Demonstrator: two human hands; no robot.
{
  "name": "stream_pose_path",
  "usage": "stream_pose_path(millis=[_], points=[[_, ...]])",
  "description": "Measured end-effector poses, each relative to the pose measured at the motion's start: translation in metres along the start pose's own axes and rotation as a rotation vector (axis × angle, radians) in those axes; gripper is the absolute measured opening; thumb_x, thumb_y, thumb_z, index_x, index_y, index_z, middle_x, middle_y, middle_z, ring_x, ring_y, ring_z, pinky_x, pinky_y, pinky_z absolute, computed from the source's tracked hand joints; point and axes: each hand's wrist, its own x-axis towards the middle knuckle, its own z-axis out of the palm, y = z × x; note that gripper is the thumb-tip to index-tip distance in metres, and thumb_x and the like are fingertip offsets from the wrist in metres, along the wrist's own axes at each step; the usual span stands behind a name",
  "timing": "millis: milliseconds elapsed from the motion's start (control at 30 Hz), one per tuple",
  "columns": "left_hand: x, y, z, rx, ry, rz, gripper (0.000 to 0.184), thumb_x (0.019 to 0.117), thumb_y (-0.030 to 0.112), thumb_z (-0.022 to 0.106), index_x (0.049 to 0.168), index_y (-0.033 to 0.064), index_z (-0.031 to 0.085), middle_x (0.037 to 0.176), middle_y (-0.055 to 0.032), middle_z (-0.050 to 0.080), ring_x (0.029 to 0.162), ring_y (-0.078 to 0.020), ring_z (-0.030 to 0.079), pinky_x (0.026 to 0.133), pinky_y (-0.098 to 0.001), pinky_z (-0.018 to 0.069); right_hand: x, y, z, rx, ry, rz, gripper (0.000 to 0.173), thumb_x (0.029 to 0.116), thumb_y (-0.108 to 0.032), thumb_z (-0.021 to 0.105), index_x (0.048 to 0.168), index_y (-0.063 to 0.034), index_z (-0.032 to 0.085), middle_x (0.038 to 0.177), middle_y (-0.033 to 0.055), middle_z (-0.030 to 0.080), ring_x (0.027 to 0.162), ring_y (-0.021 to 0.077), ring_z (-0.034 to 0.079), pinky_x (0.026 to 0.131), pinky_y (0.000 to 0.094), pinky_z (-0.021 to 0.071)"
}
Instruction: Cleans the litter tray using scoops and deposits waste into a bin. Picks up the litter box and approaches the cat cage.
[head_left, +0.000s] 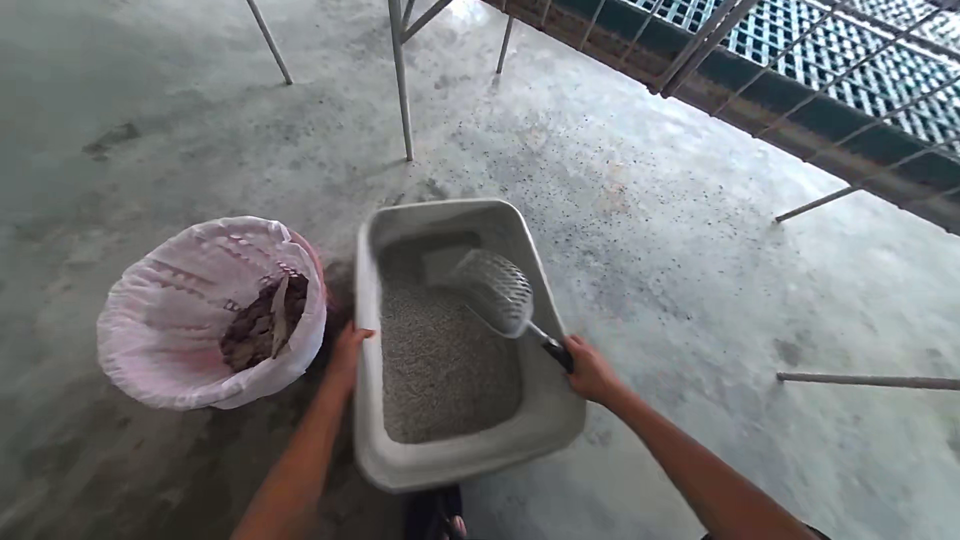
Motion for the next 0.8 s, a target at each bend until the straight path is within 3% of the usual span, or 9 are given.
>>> stream_pose_path(millis=[67,167,300,400,467,533,633,700,800], points=[[-0.037,0.013,0.033,0.044,-0.129,-0.032,0.051,0.1006,0.004,0.054,0.149,-0.0051,0.039,0.133,-0.0282,0.055,0.112,-0.0307,0.059,0.096,-0.045,0.0486,-0.017,0.054,-0.009,0.04,0.068,0.038,0.057,0.0828,0.004,0.071,0.137,0.0085,0.055,0.133,0.0313,0.059,0.124,0.0457,0.058,0.106,0.0584,0.0459],[-0.077,0.004,0.074,0.02,-0.329,-0.068,0.066,0.0965,-0.001,0.061,0.155,-0.0029,0.031,0.141,-0.0287,0.052,0.123,-0.0332,0.058,0.102,-0.0461,0.0485,-0.019,0.102,-0.037,0.098,0.232,0.257,0.054,0.0875,0.002,0.071,0.137,0.0097,0.051,0.122,0.0361,0.062,0.116,0.0508,0.061,0.099,0.0645,0.0473],[-0.046,-0.022,0.039,-0.08,-0.06,-0.078,0.057,0.0944,-0.003,0.057,0.149,-0.0052,0.04,0.133,-0.0293,0.055,0.112,-0.0331,0.06,0.094,-0.049,0.0507,-0.006,0.025,-0.037,0.117,0.238,0.177,0.058,0.0868,-0.003,0.071,0.14,0.0035,0.051,0.124,0.0296,0.064,0.116,0.0449,0.063,0.099,0.0613,0.0491],[-0.022,-0.019,-0.006,-0.122,0.137,-0.063,0.054,0.0964,-0.003,0.052,0.149,-0.0065,0.041,0.144,-0.0289,0.05,0.126,-0.0349,0.053,0.104,-0.0507,0.0433,-0.008,-0.031,-0.021,0.051,0.125,0.001,0.049,0.0872,-0.003,0.07,0.133,0.005,0.056,0.123,0.0274,0.064,0.116,0.0421,0.063,0.1,0.0581,0.0487],[-0.033,-0.008,-0.006,-0.103,0.113,-0.088,0.051,0.0989,0.002,0.053,0.148,-0.0043,0.043,0.143,-0.0269,0.051,0.125,-0.0332,0.054,0.103,-0.05,0.0455,-0.022,-0.02,-0.024,0.063,0.131,-0.018,0.049,0.0862,0.0,0.068,0.133,0.0064,0.056,0.122,0.0284,0.064,0.115,0.0425,0.063,0.099,0.058,0.0494],[-0.054,0.002,0.025,-0.069,-0.01,-0.111,0.049,0.0991,0.002,0.055,0.146,-0.0026,0.043,0.132,-0.0259,0.056,0.11,-0.0306,0.059,0.091,-0.0471,0.0511,-0.037,0.021,-0.042,0.083,0.185,0.068,0.052,0.0871,0.002,0.067,0.137,0.0082,0.053,0.12,0.0324,0.064,0.113,0.0463,0.063,0.097,0.0613,0.0488],[-0.07,0.006,0.069,-0.075,-0.203,-0.127,0.058,0.0976,-0.001,0.06,0.151,-0.0012,0.039,0.138,-0.0277,0.054,0.118,-0.0349,0.059,0.097,-0.0499,0.0499,-0.04,0.068,-0.065,0.122,0.319,0.219,0.053,0.0885,0.003,0.07,0.137,0.011,0.051,0.12,0.0364,0.063,0.114,0.0503,0.062,0.098,0.064,0.0476],[-0.065,0.004,0.072,-0.11,-0.164,-0.125,0.053,0.0965,-0.003,0.059,0.147,-0.0033,0.042,0.132,-0.0281,0.056,0.112,-0.0339,0.06,0.092,-0.0489,0.0512,-0.043,0.049,-0.07,0.117,0.316,0.281,0.053,0.0903,0.001,0.068,0.14,0.0086,0.049,0.124,0.0344,0.062,0.117,0.0489,0.061,0.1,0.0628,0.0471],[-0.029,-0.001,0.042,-0.163,-0.013,-0.116,0.053,0.096,-0.003,0.055,0.148,-0.0022,0.043,0.133,-0.0265,0.057,0.11,-0.0309,0.061,0.091,-0.0467,0.0515,-0.023,0.008,-0.056,0.071,0.224,0.196,0.053,0.0928,-0.005,0.066,0.141,0.0044,0.049,0.122,0.0307,0.064,0.117,0.0458,0.063,0.099,0.0611,0.0486]])
